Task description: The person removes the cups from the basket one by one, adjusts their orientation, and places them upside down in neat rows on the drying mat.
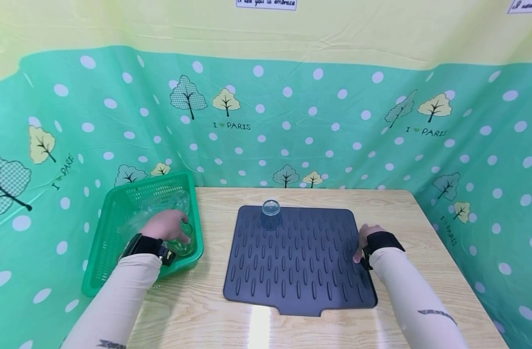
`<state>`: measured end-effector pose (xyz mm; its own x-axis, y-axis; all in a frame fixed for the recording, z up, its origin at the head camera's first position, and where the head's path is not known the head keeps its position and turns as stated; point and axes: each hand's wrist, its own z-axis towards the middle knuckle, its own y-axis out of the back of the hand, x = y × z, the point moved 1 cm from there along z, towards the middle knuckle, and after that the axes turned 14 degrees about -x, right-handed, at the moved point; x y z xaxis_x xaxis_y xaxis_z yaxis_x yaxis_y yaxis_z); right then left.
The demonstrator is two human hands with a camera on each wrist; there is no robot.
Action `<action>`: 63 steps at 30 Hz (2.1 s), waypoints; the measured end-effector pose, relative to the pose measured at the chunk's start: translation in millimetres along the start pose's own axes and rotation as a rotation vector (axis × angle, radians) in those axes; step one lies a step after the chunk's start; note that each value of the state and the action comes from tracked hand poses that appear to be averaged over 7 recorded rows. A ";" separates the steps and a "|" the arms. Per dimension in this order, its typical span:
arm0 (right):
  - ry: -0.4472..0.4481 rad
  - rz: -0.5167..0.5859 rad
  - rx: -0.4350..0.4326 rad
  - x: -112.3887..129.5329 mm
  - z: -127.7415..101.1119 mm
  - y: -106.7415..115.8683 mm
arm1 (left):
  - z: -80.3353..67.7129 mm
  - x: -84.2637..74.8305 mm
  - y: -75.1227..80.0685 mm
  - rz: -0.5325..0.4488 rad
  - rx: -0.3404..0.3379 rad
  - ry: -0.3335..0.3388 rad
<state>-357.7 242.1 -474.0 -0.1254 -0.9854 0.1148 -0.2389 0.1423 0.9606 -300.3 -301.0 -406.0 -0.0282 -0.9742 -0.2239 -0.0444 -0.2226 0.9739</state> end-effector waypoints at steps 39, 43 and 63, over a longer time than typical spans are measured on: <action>-0.026 0.027 0.009 -10.0 20.1 -14.0 | -4.7 -6.3 0.8 0.030 -0.016 -0.026; -0.012 0.011 0.000 -10.4 16.7 -13.2 | -3.2 -3.6 -1.5 0.028 -0.010 -0.029; 0.041 -0.013 -0.052 -6.8 3.0 -5.5 | -15.2 4.7 12.3 -0.055 -0.144 -0.037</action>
<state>-358.4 248.3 -480.8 -0.0831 -0.9903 0.1111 -0.1894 0.1252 0.9739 -285.8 -308.9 -394.5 -0.0670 -0.9590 -0.2755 0.0963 -0.2810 0.9549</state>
